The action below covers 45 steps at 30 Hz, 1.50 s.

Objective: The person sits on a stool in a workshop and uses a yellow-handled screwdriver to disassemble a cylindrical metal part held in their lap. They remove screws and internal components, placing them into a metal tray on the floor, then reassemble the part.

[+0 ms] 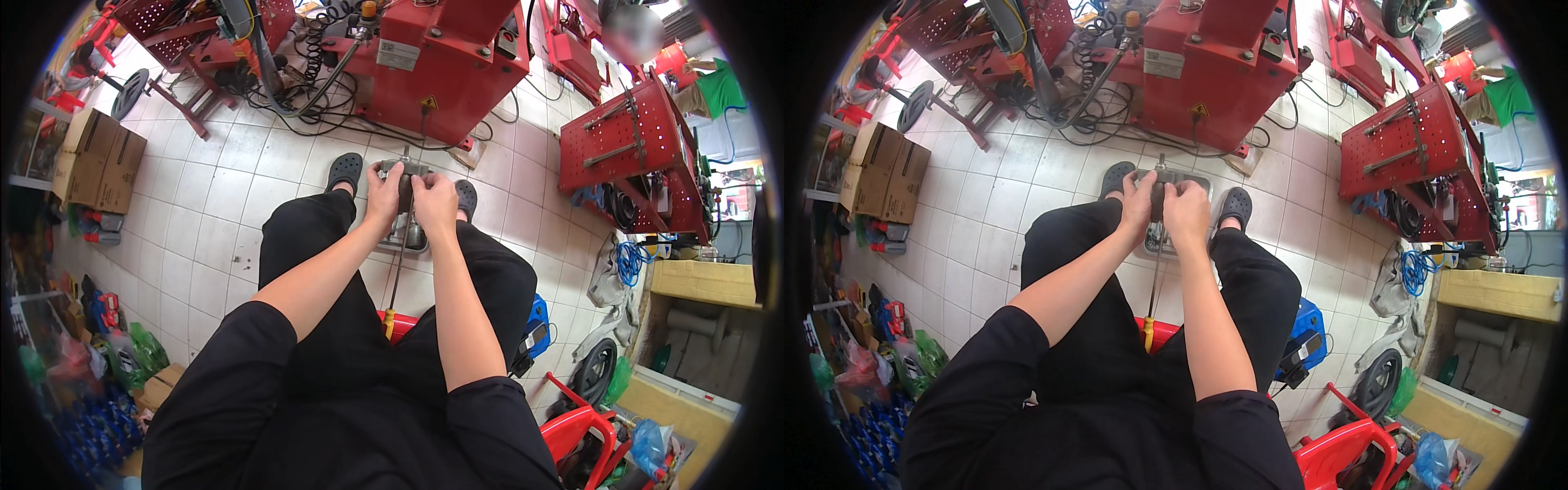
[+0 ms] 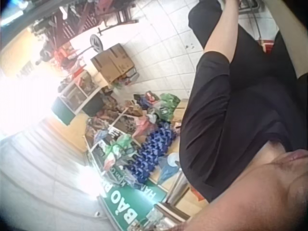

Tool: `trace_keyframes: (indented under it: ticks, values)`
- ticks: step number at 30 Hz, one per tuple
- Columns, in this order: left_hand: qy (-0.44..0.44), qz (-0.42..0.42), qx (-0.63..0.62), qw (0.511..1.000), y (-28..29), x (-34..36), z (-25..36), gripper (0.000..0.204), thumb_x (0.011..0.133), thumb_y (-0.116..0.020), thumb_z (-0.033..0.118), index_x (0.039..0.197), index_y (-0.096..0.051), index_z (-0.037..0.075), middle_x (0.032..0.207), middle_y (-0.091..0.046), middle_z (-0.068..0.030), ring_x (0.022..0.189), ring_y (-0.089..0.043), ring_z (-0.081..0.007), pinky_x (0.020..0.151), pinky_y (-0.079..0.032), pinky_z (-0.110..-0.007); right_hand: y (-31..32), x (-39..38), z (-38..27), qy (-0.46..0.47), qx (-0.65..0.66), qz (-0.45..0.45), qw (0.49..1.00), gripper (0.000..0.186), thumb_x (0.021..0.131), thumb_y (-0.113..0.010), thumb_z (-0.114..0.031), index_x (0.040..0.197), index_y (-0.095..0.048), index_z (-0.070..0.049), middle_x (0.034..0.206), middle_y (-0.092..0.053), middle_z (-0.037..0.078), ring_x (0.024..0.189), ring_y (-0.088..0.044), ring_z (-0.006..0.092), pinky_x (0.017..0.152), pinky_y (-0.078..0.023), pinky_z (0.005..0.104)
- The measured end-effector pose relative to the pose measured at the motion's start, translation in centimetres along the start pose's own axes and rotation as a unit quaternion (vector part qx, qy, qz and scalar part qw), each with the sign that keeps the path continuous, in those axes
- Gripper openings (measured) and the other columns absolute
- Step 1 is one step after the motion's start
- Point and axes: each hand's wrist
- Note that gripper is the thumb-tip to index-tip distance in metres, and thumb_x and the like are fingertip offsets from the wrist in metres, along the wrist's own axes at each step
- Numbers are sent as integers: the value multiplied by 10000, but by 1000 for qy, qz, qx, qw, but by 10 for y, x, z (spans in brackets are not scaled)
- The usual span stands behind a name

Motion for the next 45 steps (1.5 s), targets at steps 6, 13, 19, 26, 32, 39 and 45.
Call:
trace_keyframes:
  ticks: [6,13,19,26,32,39,45]
  values:
    - [43,13,-22,999,1,-2,-2,651,836,-580,418,1268,-281,32,1067,-505,-149,918,-543,-195,736,-476,-313,-10,-1,10,33,24,8,999,299,805,-622,-233,877,-636,57,772,-652,205,750,-646,302,701,-485,360]
    - [35,28,-3,999,6,6,-17,736,816,-578,447,1325,-244,32,1147,-475,-176,1000,-514,-228,812,-447,-331,-23,4,23,-4,86,1,996,297,793,-623,-231,862,-621,58,768,-642,186,709,-621,283,670,-473,357]
    - [69,26,-39,996,6,6,-20,759,819,-571,452,1346,-226,29,1170,-471,-169,1000,-514,-223,824,-438,-334,-26,6,27,-48,135,-29,989,306,784,-628,-241,872,-623,53,764,-641,196,709,-625,302,673,-473,369]
    - [123,-68,-200,970,20,25,-42,457,883,-449,449,1111,-422,54,881,-553,-106,744,-579,-228,658,-496,-346,-29,-28,2,97,34,43,994,295,808,-609,-217,968,-612,31,848,-631,205,797,-605,347,729,-464,403]
    - [206,-16,-204,957,19,17,-30,420,904,-350,458,918,-509,70,807,-566,-81,657,-585,-224,589,-498,-345,-25,-51,5,107,11,39,993,272,805,-598,-191,960,-587,32,910,-603,202,877,-574,348,757,-451,412]
    - [240,-38,-206,948,15,12,-24,485,884,-327,512,878,-554,83,752,-572,-81,670,-590,-239,593,-512,-409,-32,-78,26,-116,104,-47,987,321,863,-494,-219,987,-474,77,856,-591,242,802,-600,325,703,-470,393]
    - [239,-28,-256,936,16,24,-12,548,871,-306,569,912,-560,85,786,-586,-117,681,-571,-265,633,-481,-412,-34,-134,118,67,-17,-351,934,391,948,-382,-327,918,-472,53,687,-560,173,540,-584,252,544,-465,373]
Point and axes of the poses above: each hand's wrist, its own x-axis towards the middle knuckle, its own y-axis out of the back of the hand, z = x × y
